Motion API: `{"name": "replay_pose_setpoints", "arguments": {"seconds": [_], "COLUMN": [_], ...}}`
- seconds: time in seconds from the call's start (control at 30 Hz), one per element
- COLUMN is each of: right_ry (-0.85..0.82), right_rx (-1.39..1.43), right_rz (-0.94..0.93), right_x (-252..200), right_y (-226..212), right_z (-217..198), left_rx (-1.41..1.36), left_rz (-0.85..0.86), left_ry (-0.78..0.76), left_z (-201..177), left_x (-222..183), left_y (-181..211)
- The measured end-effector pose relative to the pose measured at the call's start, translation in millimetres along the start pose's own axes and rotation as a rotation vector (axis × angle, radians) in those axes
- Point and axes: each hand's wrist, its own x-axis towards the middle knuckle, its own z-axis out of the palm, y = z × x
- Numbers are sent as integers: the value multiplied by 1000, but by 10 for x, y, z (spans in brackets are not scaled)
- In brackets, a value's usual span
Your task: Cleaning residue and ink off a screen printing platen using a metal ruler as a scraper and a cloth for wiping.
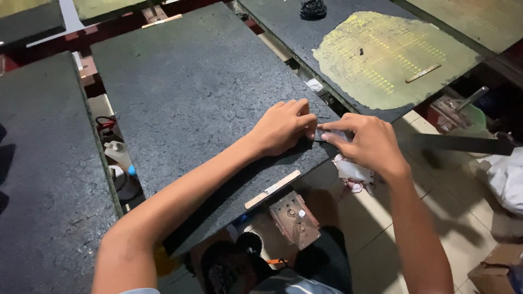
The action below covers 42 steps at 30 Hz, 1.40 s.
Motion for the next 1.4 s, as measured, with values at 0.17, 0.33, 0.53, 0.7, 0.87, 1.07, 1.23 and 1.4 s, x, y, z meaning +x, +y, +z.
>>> {"name": "replay_pose_setpoints", "arguments": {"seconds": [0.17,0.33,0.53,0.7,0.87,1.07,1.23,1.4], "right_ry": [-10,-40,-87,-31,92,112,77,108], "right_rx": [9,27,95,79,-89,-136,-37,-81], "right_rz": [0,17,9,113,143,35,32,108], "right_x": [-80,-114,-166,-293,-257,-253,-333,-424], "right_y": [-64,-65,-69,-94,83,-73,-155,-222], "right_z": [-39,-105,-119,-41,249,256,210,254], "left_rx": [-6,-16,12,-3,13,65,78,44], "left_rz": [2,-4,-4,-21,-21,-29,-39,-38], "left_ry": [6,3,15,-10,-51,-44,-26,9], "left_z": [-4,3,35,51,35,48,59,69], "left_x": [-5,-4,-14,-19,-22,-34,-36,-37], "left_y": [11,-10,-15,-22,-1,5,-1,-7]}}
